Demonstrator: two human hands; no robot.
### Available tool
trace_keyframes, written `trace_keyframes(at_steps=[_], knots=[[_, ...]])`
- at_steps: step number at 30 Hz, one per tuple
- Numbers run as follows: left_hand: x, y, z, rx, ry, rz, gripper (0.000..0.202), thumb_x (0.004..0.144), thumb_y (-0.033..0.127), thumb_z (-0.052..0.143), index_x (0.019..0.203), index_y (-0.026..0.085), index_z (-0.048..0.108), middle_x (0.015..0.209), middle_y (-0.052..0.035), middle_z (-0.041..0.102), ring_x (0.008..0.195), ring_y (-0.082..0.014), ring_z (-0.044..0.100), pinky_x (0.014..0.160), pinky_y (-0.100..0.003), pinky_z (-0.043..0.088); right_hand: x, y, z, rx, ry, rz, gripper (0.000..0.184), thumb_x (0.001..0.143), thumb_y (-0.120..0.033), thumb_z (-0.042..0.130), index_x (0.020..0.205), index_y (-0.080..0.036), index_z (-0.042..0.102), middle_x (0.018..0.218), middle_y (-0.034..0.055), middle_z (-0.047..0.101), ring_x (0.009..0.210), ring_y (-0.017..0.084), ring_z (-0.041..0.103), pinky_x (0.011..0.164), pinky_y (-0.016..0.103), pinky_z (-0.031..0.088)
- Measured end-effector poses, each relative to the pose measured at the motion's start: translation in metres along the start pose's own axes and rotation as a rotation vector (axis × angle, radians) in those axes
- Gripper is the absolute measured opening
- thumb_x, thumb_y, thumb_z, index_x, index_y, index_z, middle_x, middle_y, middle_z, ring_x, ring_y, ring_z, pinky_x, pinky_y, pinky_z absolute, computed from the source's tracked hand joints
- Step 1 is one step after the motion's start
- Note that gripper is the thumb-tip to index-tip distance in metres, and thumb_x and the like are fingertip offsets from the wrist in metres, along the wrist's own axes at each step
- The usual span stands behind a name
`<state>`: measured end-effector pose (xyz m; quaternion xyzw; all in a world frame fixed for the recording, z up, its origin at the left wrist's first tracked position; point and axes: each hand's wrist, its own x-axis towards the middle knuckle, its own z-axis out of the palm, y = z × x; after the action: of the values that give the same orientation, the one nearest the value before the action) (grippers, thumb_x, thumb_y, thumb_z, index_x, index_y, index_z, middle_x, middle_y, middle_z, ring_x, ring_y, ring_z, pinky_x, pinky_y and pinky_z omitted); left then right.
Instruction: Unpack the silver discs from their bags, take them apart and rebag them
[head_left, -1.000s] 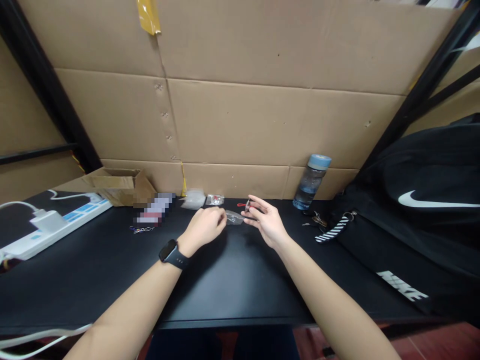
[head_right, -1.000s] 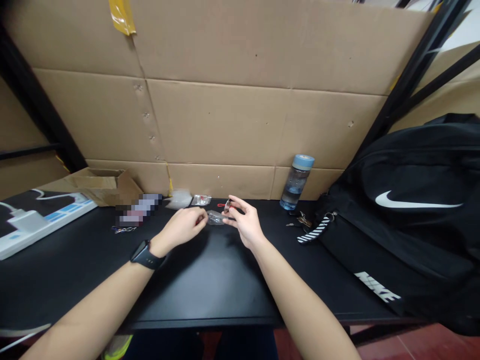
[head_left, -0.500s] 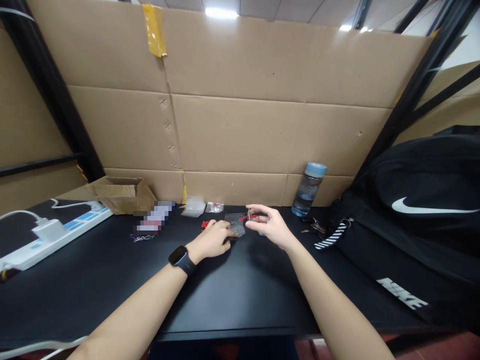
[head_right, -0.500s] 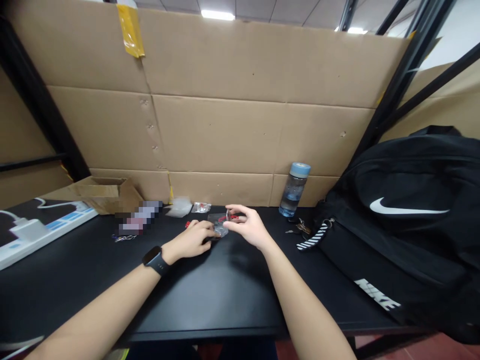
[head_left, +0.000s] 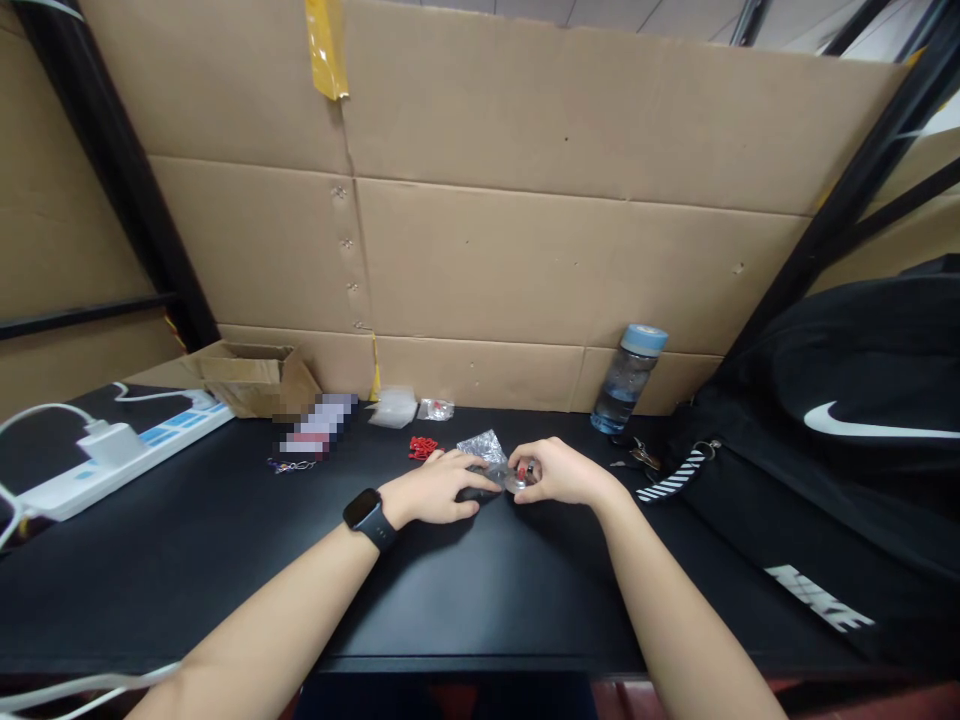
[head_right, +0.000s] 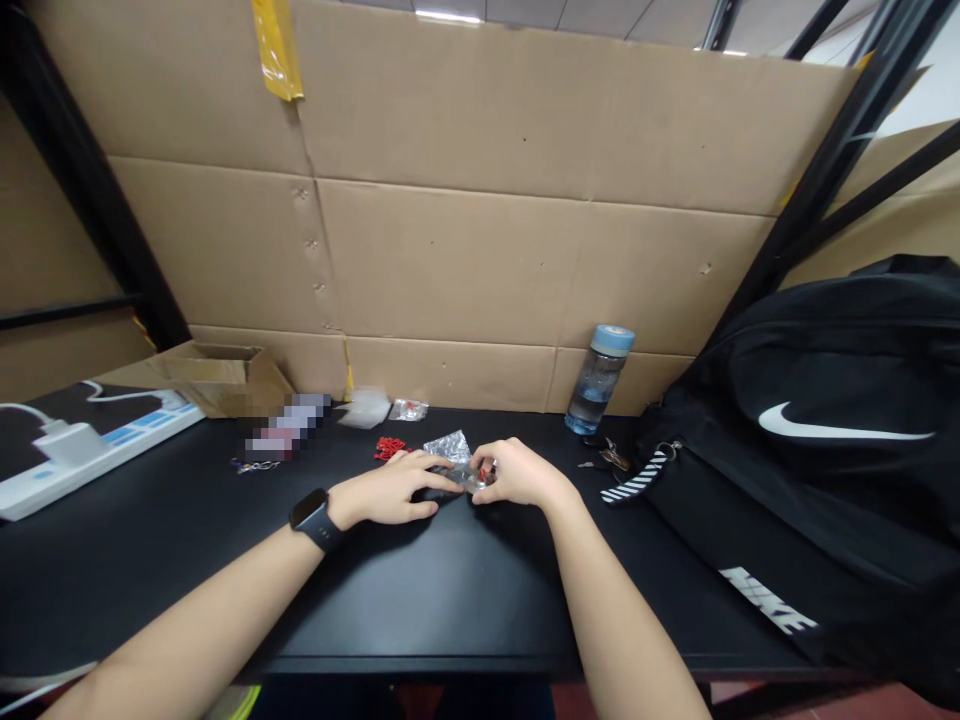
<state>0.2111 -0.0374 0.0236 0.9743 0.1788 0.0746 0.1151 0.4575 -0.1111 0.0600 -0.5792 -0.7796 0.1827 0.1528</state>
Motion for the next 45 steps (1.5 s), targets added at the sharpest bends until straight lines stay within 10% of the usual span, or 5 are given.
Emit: trace_keyframes(at_steps=[14,24,39,45], knots=[[-0.004,0.001,-0.004,-0.025,-0.136,-0.041,0.054,0.084,0.044,0.063,0.135,0.055,0.051,0.161,0.0039,0.03,0.144,-0.0413,0.026,0.108,-0.07,0.022,0.012,0.005,0.014,-0.031,0.071,0.063,0.032,0.064,-0.044,0.083,0.08,-0.019,0.072,0.068,0.0001,0.069,0.065,0.017,0.063,0.059,0.024,0.042],[-0.004,0.002,-0.003,-0.077,-0.1,-0.028,0.053,0.083,0.037,0.066,0.133,0.052,0.055,0.16,0.0004,0.031,0.145,-0.0416,0.025,0.108,-0.073,0.02,0.023,0.001,0.031,0.075,0.125,-0.066,0.009,0.075,-0.012,0.07,0.083,-0.017,0.071,0.08,0.002,0.071,0.067,0.014,0.064,0.064,0.023,0.046],[-0.005,0.009,-0.004,-0.076,-0.112,-0.059,0.055,0.08,0.033,0.068,0.131,0.049,0.058,0.166,0.0005,0.014,0.15,-0.0419,0.007,0.108,-0.076,0.012,0.046,-0.006,0.05,-0.411,0.483,0.084,0.019,0.084,-0.029,0.071,0.101,-0.025,0.063,0.105,0.0072,0.062,0.098,0.025,0.055,0.079,0.035,0.043],[-0.006,0.007,-0.011,-0.111,-0.031,-0.004,0.047,0.075,0.034,0.071,0.122,0.041,0.065,0.163,0.0002,0.023,0.148,-0.0414,0.015,0.113,-0.067,0.018,0.043,-0.006,0.047,-0.255,0.397,-0.002,0.026,0.082,-0.033,0.073,0.104,-0.025,0.063,0.108,0.0063,0.061,0.099,0.023,0.055,0.081,0.034,0.046]])
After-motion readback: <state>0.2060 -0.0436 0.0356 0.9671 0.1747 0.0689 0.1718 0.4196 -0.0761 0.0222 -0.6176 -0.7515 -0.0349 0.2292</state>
